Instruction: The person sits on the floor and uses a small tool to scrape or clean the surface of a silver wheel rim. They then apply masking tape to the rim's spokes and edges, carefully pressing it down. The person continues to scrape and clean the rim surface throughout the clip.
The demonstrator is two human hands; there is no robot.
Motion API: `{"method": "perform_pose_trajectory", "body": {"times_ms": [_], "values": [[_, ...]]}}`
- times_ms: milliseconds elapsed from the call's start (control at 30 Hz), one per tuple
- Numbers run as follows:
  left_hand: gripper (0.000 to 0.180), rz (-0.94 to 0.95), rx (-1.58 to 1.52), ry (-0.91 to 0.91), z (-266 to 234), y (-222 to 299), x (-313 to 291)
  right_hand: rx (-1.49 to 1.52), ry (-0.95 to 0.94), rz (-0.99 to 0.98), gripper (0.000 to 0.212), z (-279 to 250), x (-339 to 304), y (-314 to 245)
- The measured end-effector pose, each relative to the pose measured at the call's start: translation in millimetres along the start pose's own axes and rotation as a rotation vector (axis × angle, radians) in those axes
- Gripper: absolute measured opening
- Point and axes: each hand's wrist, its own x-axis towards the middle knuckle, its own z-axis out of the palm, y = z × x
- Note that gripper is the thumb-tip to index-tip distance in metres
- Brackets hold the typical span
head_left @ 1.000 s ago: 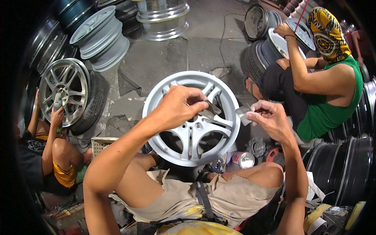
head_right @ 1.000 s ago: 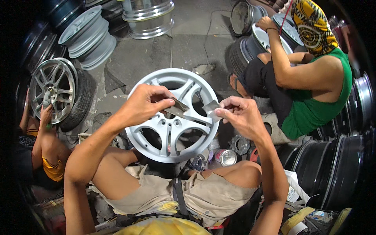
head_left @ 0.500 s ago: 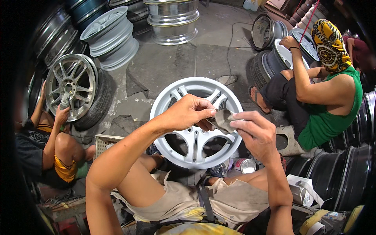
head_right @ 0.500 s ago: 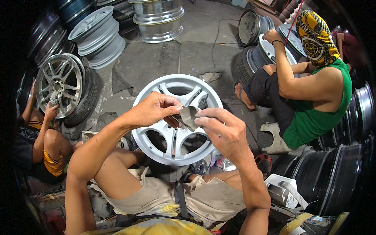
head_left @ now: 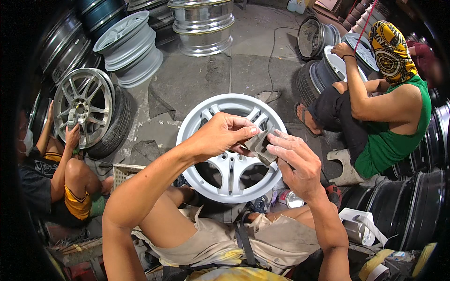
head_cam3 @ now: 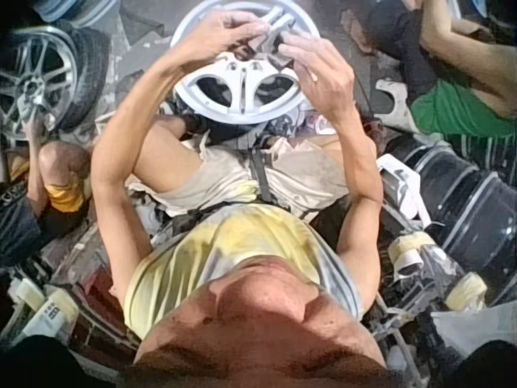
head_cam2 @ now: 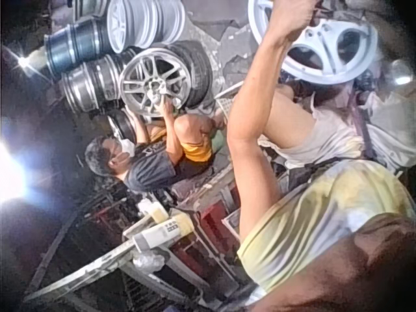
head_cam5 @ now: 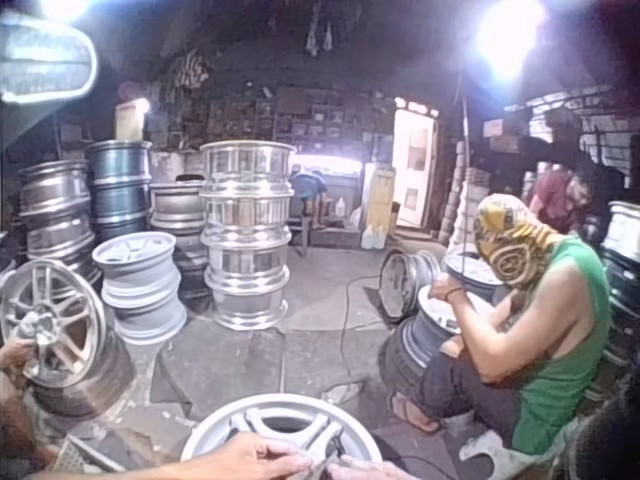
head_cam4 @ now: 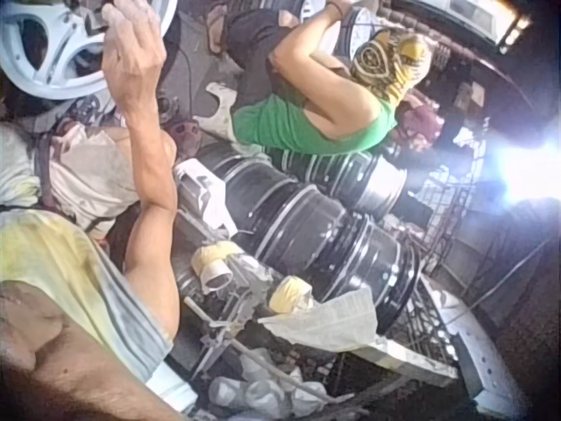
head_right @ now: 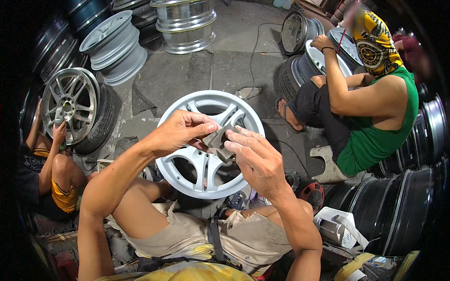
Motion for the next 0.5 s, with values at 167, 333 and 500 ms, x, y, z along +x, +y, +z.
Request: {"method": "perform_pose_trajectory", "body": {"times_ms": [167,333,500], "values": [[0.028,-0.087,-0.138,0.064,7,6,-5,-0.03,-0.04,-0.005,0.03,2,1,2],[0.025,-0.022,-0.112,0.097,5,1,-8,0.013,-0.054,-0.013,0.026,3,4,0],[0.024,-0.009,-0.097,0.109,5,3,-7,0.236,0.085,0.25,0.022,1,0,4]]}}
